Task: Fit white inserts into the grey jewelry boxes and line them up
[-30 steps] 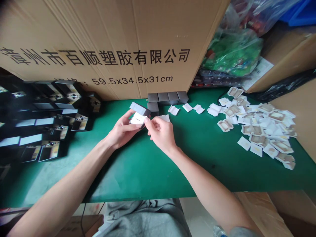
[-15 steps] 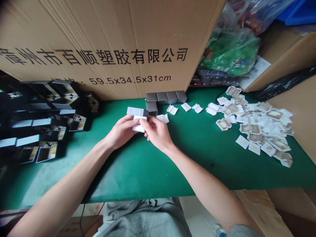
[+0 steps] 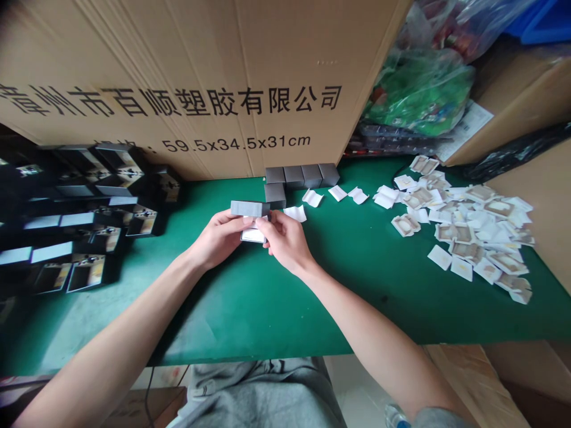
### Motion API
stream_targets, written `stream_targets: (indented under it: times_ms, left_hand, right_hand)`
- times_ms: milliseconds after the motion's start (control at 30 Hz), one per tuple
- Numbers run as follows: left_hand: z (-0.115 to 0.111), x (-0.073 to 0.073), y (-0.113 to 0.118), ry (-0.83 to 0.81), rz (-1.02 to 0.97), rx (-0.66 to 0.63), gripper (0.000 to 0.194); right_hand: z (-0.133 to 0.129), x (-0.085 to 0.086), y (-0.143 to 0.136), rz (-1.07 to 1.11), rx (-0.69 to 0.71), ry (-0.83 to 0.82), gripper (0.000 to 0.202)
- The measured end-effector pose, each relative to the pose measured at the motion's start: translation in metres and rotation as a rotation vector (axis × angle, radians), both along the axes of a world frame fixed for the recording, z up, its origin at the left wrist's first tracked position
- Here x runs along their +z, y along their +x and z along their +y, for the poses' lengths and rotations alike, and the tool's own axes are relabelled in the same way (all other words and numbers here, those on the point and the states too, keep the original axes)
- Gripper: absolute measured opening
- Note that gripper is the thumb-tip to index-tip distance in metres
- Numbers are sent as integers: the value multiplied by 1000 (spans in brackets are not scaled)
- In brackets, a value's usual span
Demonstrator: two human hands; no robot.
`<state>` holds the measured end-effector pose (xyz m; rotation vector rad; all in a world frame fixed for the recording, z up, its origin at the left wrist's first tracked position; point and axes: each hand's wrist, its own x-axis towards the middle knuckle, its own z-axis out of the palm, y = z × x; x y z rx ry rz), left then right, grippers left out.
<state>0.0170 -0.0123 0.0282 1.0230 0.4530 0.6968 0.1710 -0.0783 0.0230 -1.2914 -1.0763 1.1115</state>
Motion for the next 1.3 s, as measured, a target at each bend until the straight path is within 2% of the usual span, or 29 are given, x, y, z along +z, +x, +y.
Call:
stream_targets:
  times_ms: [167, 333, 633, 900, 1300]
  left_hand:
    - [3, -6, -1, -15, 19, 56, 26]
    - [3, -10, 0, -17, 27, 55, 27]
    - [3, -9, -3, -20, 32, 55, 27]
    - [3, -8, -3, -17, 69, 111, 33]
    - [0, -5, 0, 34, 96, 118, 32]
  right_hand:
    - [0, -2, -1, -13, -17, 23, 33]
    - [1, -4, -2, -15, -28, 54, 29]
    - [0, -3, 1, -68, -41, 100, 34]
    - [1, -2, -1, -121, -81, 70, 40]
    - [5, -9, 2, -21, -23, 47, 37]
